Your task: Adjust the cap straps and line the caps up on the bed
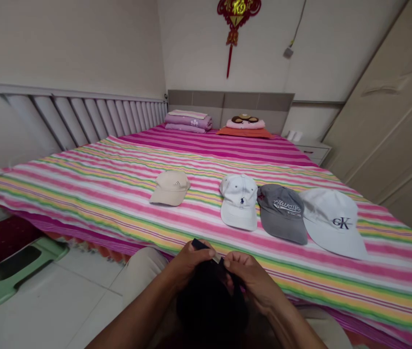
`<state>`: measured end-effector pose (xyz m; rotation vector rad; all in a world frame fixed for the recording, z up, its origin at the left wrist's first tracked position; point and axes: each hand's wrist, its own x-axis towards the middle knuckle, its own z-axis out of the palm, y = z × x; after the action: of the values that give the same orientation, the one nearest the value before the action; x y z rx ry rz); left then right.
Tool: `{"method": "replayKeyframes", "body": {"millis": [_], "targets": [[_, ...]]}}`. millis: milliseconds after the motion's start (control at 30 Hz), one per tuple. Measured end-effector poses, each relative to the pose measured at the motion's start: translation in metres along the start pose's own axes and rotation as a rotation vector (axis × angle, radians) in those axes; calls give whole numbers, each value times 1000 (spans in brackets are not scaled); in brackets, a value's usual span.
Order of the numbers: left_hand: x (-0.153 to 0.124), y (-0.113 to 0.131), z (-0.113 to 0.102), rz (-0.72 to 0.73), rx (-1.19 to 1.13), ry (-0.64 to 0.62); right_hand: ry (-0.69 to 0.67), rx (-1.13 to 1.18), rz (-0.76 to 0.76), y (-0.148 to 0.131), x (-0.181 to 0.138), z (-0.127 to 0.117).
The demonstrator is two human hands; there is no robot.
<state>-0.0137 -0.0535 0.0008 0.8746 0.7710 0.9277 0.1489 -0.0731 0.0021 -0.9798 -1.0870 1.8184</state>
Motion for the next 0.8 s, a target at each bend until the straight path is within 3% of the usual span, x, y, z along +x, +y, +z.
{"method": "replayKeyframes", "body": {"millis": [300, 567, 800], "targets": [[-3, 0, 1, -22, -1, 67, 7, 52, 7, 1, 2, 4], [1, 9, -4, -74, -85, 48, -10, -2, -63, -2, 3, 2], [9, 14, -8, -111, -49, -11, -81, -127, 23, -8, 3, 1]]}}
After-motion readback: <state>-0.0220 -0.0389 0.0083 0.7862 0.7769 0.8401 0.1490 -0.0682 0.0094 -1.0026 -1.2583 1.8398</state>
